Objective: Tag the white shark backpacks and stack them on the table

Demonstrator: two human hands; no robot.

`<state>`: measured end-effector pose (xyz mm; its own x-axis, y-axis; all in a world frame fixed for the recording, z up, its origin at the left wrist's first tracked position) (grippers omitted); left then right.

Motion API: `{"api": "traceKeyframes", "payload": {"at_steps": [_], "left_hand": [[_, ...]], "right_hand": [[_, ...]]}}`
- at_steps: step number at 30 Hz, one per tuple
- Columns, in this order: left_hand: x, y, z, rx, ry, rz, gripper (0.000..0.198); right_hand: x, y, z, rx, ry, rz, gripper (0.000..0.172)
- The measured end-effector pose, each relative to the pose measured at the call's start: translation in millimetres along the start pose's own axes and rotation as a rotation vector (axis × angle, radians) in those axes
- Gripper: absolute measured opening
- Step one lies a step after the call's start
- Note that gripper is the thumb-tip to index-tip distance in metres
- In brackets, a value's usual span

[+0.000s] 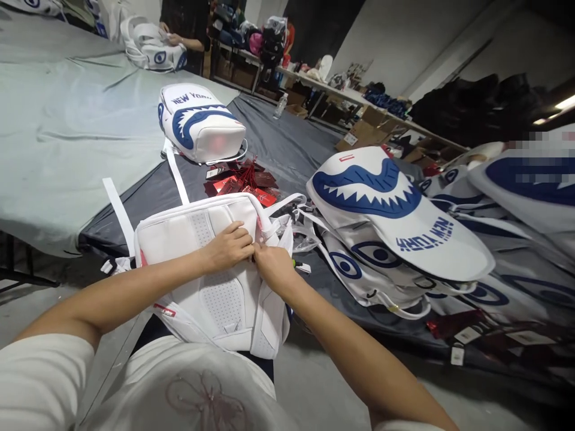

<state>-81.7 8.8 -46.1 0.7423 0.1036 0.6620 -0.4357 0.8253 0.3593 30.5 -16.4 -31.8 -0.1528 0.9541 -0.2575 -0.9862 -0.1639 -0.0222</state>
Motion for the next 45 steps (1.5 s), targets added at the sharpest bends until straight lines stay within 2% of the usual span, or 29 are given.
{"api": "traceKeyframes", "payload": {"at_steps": [2,3,5,7,8,10,12,14,16,19,22,25,28,30,32,34,35,37,39,42,45], "left_hand": [[-3,9,10.4,0.005,-0.015,0.031,0.014],[-6,19,17.8,0.028,-0.027,0.099,0.013],[-17,47,32.0,0.111,-0.010,0.369,0.026],[-32,76,38.5,0.168,0.111,0.656,0.044],[-38,86,37.7,0.165,0.203,0.744,0.048],[-45,95,32.2,0.128,0.360,0.793,0.051],[-47,96,28.5,0.109,0.419,0.775,0.053],[-46,93,29.5,0.122,0.391,0.763,0.055],[-46,89,32.4,0.134,0.348,0.756,0.056],[-49,88,34.6,0.155,0.304,0.740,0.057],[-56,94,31.3,0.163,0.272,0.732,0.059],[-60,101,28.1,0.132,0.252,0.729,0.058],[-51,90,36.5,0.100,0.164,0.684,0.050],[-37,66,44.1,-0.008,0.089,0.598,0.043],[-20,36,46.9,-0.231,0.070,0.501,0.037],[-8,6,44.2,-0.478,0.116,0.445,0.031],[-5,-6,42.0,-0.575,0.151,0.429,0.027],[-5,-22,38.5,-0.679,0.209,0.417,0.024],[-9,-25,38.7,-0.663,0.231,0.417,0.027],[-12,-14,45.0,-0.507,0.204,0.362,0.031],[-3,3,49.8,-0.276,0.103,0.262,0.034]], "right_hand": [[0,3,-3,-0.049,-0.004,0.024,0.027],[0,4,-5,-0.079,-0.023,0.040,0.026],[0,3,-9,-0.152,-0.092,0.081,0.023],[2,0,-15,-0.214,-0.178,0.124,0.022],[2,-2,-17,-0.239,-0.222,0.154,0.021],[1,-5,-18,-0.283,-0.325,0.248,0.022],[-5,-5,-12,-0.336,-0.463,0.387,0.023],[-9,0,2,-0.388,-0.596,0.518,0.025],[-4,9,20,-0.410,-0.664,0.592,0.028],[27,32,51,-0.380,-0.657,0.586,0.033],[63,50,70,-0.308,-0.603,0.539,0.031],[70,51,79,-0.121,-0.635,0.486,0.025],[34,35,87,0.362,-0.874,0.460,0.016],[4,21,83,0.838,-0.979,0.432,0.008],[-17,16,69,1.289,-0.969,0.364,0.010],[-32,19,50,1.583,-0.969,0.302,0.012],[-38,20,40,1.655,-1.005,0.282,0.012],[-48,21,24,1.648,-1.076,0.287,0.012],[-53,20,12,1.489,-1.028,0.311,0.013],[-56,6,-6,1.243,-0.854,0.261,0.013],[-60,-19,-20,1.274,-0.848,0.090,0.022]]}}
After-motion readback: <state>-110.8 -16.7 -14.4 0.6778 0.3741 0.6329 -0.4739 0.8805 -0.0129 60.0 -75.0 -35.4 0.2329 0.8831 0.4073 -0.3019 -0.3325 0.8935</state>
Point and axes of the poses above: each hand's wrist, its own x-axis towards the middle knuckle, its own z-axis out of the back of the hand, y = z × x, the point moved 5 cm from there along x, towards the middle knuckle, and after that the axes turned 11 degrees about x, right-handed, at the moved point
